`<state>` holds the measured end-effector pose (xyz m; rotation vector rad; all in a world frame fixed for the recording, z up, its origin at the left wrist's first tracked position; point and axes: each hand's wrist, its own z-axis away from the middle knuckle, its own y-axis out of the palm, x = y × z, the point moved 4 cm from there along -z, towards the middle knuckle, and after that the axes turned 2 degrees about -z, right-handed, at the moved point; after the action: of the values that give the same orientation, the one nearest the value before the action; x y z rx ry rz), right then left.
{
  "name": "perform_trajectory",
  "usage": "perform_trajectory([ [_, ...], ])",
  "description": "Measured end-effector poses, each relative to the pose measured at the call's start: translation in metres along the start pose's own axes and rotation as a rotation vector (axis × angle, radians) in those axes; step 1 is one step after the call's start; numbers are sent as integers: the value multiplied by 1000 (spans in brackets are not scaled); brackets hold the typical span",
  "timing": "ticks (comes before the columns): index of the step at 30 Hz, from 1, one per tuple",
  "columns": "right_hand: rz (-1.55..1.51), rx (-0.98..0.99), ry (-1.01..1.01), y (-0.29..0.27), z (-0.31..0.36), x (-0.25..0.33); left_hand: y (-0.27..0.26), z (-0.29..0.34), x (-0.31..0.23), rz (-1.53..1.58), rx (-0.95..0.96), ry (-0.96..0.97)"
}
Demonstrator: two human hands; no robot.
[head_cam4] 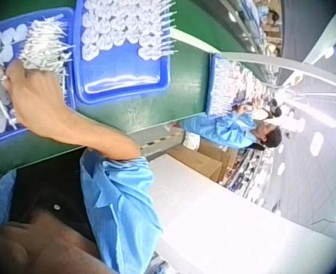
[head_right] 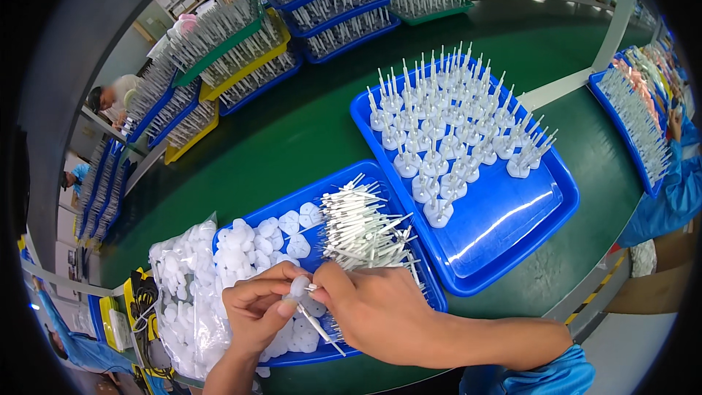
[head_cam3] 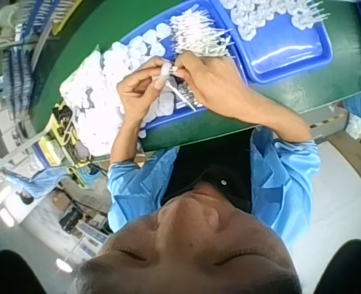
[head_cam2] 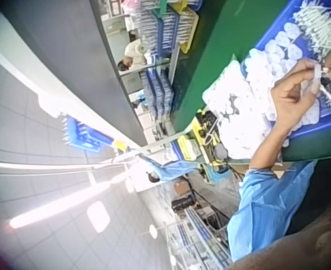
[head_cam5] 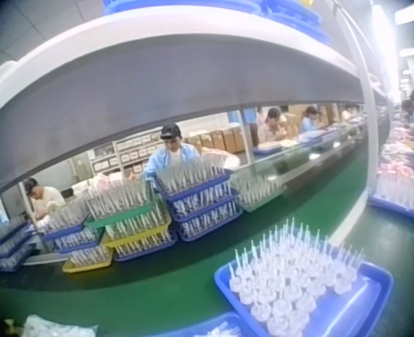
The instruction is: The person assembles cotton swabs by inserting metal rods into white plastic caps. They pick up a cap from a blue tray, insert a rod from a bundle, and place the finished swab into a separate tray. The process is repeated continuously throughout the clip.
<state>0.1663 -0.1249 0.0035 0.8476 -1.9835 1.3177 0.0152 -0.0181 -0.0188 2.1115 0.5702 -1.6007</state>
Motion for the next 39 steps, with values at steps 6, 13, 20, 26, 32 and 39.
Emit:
perform_trajectory([
  [6, 110, -39, -104, 3, 2, 3, 1, 2, -1, -82, 17, 23],
  [13, 8, -26, -68, 4, -1, 0, 0, 2, 0, -178, 13, 41],
  [20, -8, -92, -210, -7, -8, 1, 8, -3, -26, -512, -32, 307],
  [26, -69, -113, -201, -6, -7, 0, 10, -3, -30, -639, 17, 426],
  [32, -134, -114, -163, -4, -4, 2, 12, -2, -29, -711, 71, 526],
  [39, -143, -101, -215, -6, -3, 4, 12, 4, -29, -782, 93, 552],
])
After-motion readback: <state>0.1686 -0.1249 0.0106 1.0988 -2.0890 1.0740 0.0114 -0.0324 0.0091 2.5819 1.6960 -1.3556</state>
